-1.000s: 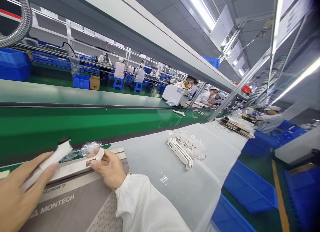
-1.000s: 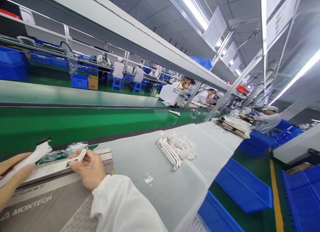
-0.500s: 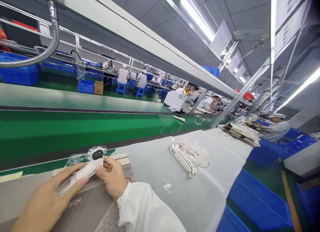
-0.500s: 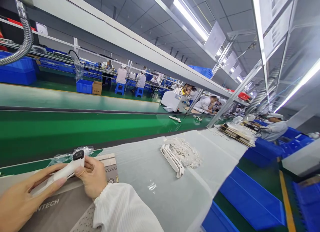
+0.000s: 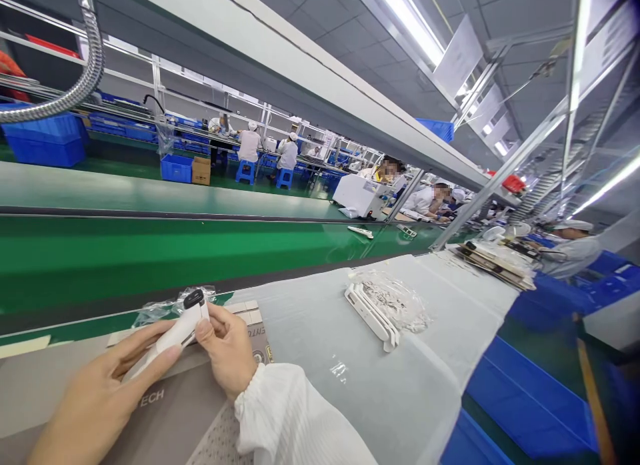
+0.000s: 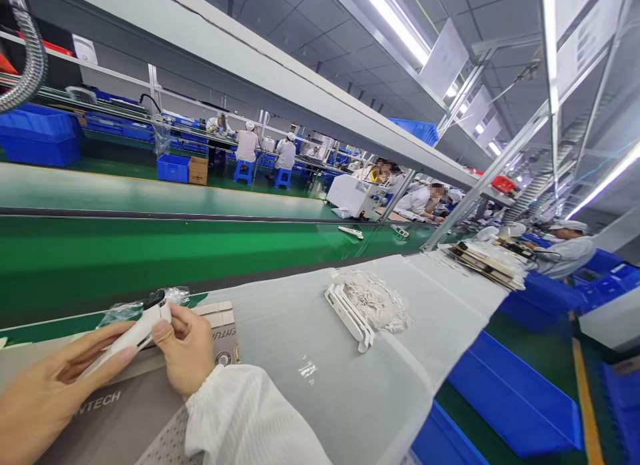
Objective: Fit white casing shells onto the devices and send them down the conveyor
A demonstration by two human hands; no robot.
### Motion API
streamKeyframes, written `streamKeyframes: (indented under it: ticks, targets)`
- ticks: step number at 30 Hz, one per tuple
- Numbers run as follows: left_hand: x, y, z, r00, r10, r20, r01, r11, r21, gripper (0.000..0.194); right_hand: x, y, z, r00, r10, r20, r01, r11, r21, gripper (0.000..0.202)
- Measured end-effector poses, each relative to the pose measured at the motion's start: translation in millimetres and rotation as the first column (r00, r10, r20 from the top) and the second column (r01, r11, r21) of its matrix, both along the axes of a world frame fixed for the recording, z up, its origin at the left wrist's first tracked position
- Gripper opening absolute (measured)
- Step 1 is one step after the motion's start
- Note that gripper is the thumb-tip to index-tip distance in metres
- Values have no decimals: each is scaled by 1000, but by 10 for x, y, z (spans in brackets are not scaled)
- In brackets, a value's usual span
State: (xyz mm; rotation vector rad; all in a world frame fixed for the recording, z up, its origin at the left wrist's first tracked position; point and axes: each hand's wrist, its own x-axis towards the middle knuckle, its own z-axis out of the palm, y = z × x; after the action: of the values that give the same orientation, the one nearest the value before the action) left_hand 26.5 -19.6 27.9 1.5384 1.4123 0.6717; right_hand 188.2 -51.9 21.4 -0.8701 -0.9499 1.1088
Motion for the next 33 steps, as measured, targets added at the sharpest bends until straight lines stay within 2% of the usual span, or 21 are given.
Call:
streamKeyframes:
  ticks: [3, 6, 8, 14, 17, 20, 25, 29, 31, 33]
  targets:
    - [11, -1, -1, 1000, -9, -16, 9, 998, 59, 60, 16, 23, -47, 1000, -2, -19, 1, 999, -35, 60]
    - [47, -37, 12, 989, -60, 134, 44, 992, 119, 60, 34, 31, -91, 999, 15, -31, -18, 996, -84, 59]
    - [87, -76, 26, 973, -91, 213, 60, 987, 148, 53, 56, 23, -113, 1000, 25, -10, -26, 995, -101, 57]
    - [173, -112, 22, 909, -89, 406, 36, 990, 134, 39, 148, 66, -212, 998, 68, 14, -66, 992, -111, 51]
    - [163, -147, 47, 902, -92, 423, 38, 990, 133, 37, 145, 48, -197, 996, 89, -6, -89, 988, -128, 50]
    - [143, -170, 73, 926, -93, 365, 45, 989, 137, 38, 136, 32, -169, 996, 85, -23, -88, 987, -136, 50]
    - [150, -206, 123, 947, -180, 266, 119, 966, 229, 34, 98, 30, -147, 996, 42, -80, -53, 989, -135, 45]
    - [175, -290, 85, 985, -173, -14, 168, 930, 326, 46, -5, 11, -60, 967, -15, -254, -32, 983, -181, 49]
    - [202, -321, 16, 968, -150, -201, 213, 914, 344, 52, -56, 18, -8, 901, -37, -433, -76, 968, -240, 55]
    - [243, -347, -47, 905, -162, -392, 295, 905, 306, 52, -89, 30, 37, 797, -56, -601, -147, 948, -283, 58]
